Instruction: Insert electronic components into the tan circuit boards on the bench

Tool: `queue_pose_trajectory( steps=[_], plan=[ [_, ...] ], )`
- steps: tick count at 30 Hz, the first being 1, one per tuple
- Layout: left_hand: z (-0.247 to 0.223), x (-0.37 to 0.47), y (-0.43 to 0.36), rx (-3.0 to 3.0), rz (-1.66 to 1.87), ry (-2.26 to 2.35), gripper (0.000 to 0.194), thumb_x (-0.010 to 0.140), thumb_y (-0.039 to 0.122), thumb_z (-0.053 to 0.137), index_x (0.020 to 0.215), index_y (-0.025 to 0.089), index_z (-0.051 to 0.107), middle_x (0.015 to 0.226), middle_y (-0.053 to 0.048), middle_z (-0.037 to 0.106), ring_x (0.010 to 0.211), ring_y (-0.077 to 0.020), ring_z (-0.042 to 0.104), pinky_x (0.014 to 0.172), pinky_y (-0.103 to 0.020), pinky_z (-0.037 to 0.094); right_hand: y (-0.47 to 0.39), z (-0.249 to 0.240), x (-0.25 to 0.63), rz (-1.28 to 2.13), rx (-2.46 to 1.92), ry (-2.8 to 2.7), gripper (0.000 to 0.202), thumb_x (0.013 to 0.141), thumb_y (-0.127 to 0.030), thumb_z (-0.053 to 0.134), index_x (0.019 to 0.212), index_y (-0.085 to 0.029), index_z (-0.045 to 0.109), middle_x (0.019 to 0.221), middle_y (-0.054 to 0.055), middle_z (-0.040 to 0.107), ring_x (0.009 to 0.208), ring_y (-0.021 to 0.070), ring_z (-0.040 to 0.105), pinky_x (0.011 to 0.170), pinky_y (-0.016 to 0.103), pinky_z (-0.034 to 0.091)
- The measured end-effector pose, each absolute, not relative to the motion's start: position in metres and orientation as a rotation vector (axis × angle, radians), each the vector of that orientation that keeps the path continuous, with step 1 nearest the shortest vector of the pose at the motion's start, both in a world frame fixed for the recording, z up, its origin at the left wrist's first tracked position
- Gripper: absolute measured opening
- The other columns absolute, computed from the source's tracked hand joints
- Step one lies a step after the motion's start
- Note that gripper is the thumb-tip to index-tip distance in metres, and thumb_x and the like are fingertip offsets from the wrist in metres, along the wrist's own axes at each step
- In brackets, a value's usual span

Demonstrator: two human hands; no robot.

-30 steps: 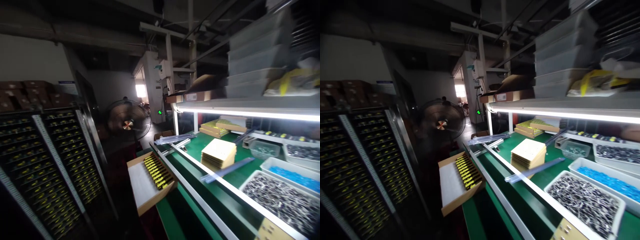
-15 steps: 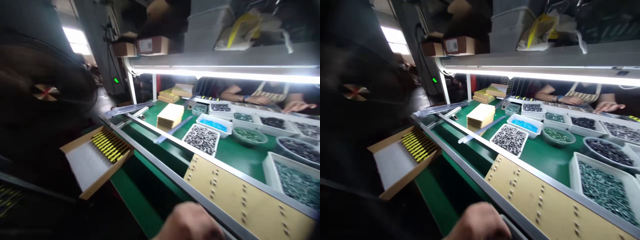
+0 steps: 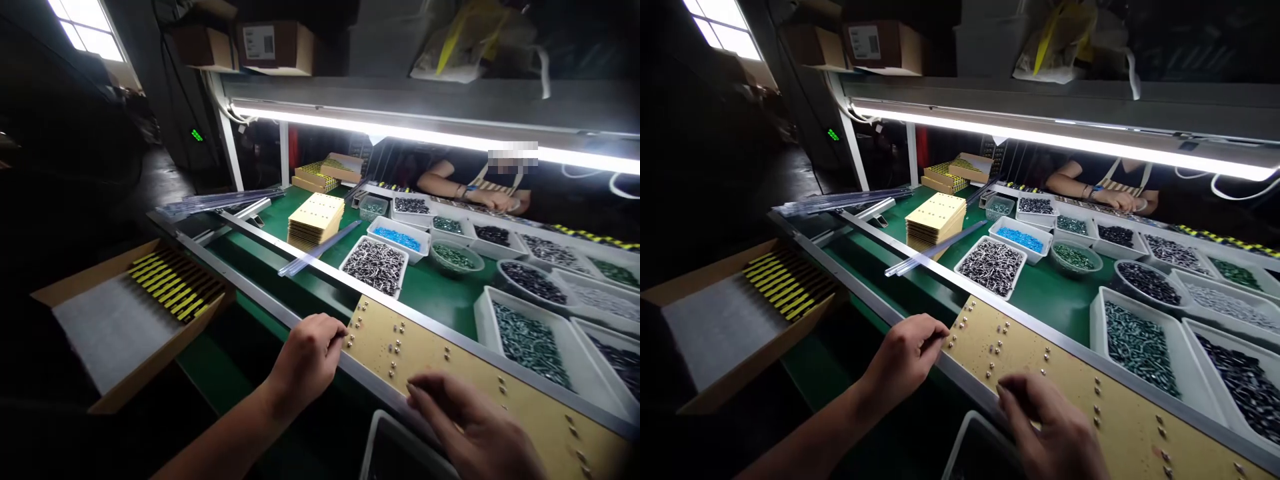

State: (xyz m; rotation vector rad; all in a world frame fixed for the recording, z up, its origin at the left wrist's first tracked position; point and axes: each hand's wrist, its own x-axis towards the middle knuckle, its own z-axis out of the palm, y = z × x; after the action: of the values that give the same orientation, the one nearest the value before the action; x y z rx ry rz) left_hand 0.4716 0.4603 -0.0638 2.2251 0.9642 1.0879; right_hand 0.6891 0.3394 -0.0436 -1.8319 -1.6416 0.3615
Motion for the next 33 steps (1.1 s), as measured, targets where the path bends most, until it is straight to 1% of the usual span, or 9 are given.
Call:
queue_pose_trajectory(
  steps=[2,4,6,11,21,24,27,30,33],
  plan=[
    [-0.063,0.470,0.461,2.254,1.083,0.961,0.017,0.091,0.003,0.058,0.087,0.017,0.067,0.082,-0.003,0.071,0.078,-0.0201,0.065,0.094,-0.043,0.049,0.353,-0.042,0.683,0.271,-1.822,-1.645,0.021,0.093,-0.046,0.060,0.084,-0.029,0.070,0.079,-0.002,0.074,0.067,0.0163,0.071,0.061,0.024,0.056],
    [-0.063,0.469,0.462,2.288,1.070,0.967,0.018,0.091,0.003,0.057,0.087,0.017,0.067,0.083,-0.002,0.071,0.079,-0.0198,0.065,0.110,-0.053,0.039,0.361,-0.043,0.678,0.244,-1.825,-1.658,0.024,0.095,-0.044,0.056,0.080,-0.027,0.065,0.076,-0.001,0.071,0.065,0.0168,0.069,0.059,0.027,0.054],
    [-0.062,0.467,0.462,2.329,1.053,0.975,0.018,0.090,0.003,0.057,0.087,0.017,0.066,0.083,-0.002,0.070,0.080,-0.0195,0.065,0.114,-0.055,0.035,0.365,-0.045,0.673,0.251,-1.842,-1.666,0.025,0.095,-0.043,0.054,0.078,-0.026,0.063,0.077,0.000,0.068,0.066,0.0183,0.067,0.060,0.030,0.052],
    [-0.057,0.461,0.464,2.418,0.920,0.867,0.016,0.094,0.006,0.059,0.093,0.018,0.069,0.087,-0.002,0.071,0.083,-0.0184,0.066,0.116,-0.054,0.034,0.369,-0.046,0.669,0.230,-1.898,-1.681,0.024,0.095,-0.040,0.053,0.079,-0.025,0.061,0.080,0.003,0.066,0.072,0.0209,0.065,0.065,0.034,0.050],
    [-0.057,0.456,0.478,2.351,0.877,0.755,0.009,0.095,0.012,0.067,0.092,0.016,0.074,0.088,-0.004,0.075,0.084,-0.0195,0.068,0.112,-0.045,0.042,0.371,-0.044,0.665,0.099,-1.975,-1.742,0.022,0.091,-0.035,0.053,0.072,-0.026,0.056,0.073,0.002,0.064,0.065,0.0225,0.064,0.058,0.034,0.046],
    [-0.054,0.455,0.481,2.373,0.834,0.713,0.008,0.094,0.013,0.069,0.093,0.015,0.076,0.089,-0.005,0.075,0.088,-0.0207,0.068,0.109,-0.043,0.046,0.370,-0.046,0.662,-0.011,-1.996,-1.777,0.020,0.091,-0.032,0.054,0.072,-0.026,0.053,0.071,0.002,0.062,0.061,0.0221,0.063,0.054,0.033,0.044],
    [-0.052,0.453,0.485,2.416,0.774,0.661,0.008,0.094,0.013,0.068,0.094,0.016,0.076,0.091,-0.005,0.075,0.089,-0.0207,0.068,0.108,-0.042,0.046,0.370,-0.048,0.653,-0.250,-1.989,-1.860,0.017,0.089,-0.026,0.051,0.073,-0.026,0.046,0.070,0.002,0.058,0.057,0.0210,0.059,0.049,0.031,0.037],
    [-0.049,0.453,0.487,2.443,0.739,0.650,0.009,0.094,0.012,0.067,0.095,0.016,0.075,0.090,-0.005,0.075,0.089,-0.0202,0.068,0.106,-0.040,0.047,0.374,-0.048,0.644,-0.512,-1.902,-1.976,0.014,0.088,-0.018,0.046,0.077,-0.026,0.043,0.069,0.003,0.055,0.059,0.0217,0.058,0.053,0.033,0.038],
    [-0.046,0.454,0.489,2.461,0.716,0.645,0.010,0.095,0.011,0.065,0.092,0.016,0.074,0.087,-0.005,0.074,0.086,-0.0202,0.068,0.101,-0.039,0.050,0.376,-0.040,0.648,-0.427,-1.807,-2.110,0.016,0.092,-0.018,0.043,0.077,-0.025,0.045,0.067,0.002,0.054,0.058,0.0208,0.057,0.054,0.033,0.038]
  ],
)
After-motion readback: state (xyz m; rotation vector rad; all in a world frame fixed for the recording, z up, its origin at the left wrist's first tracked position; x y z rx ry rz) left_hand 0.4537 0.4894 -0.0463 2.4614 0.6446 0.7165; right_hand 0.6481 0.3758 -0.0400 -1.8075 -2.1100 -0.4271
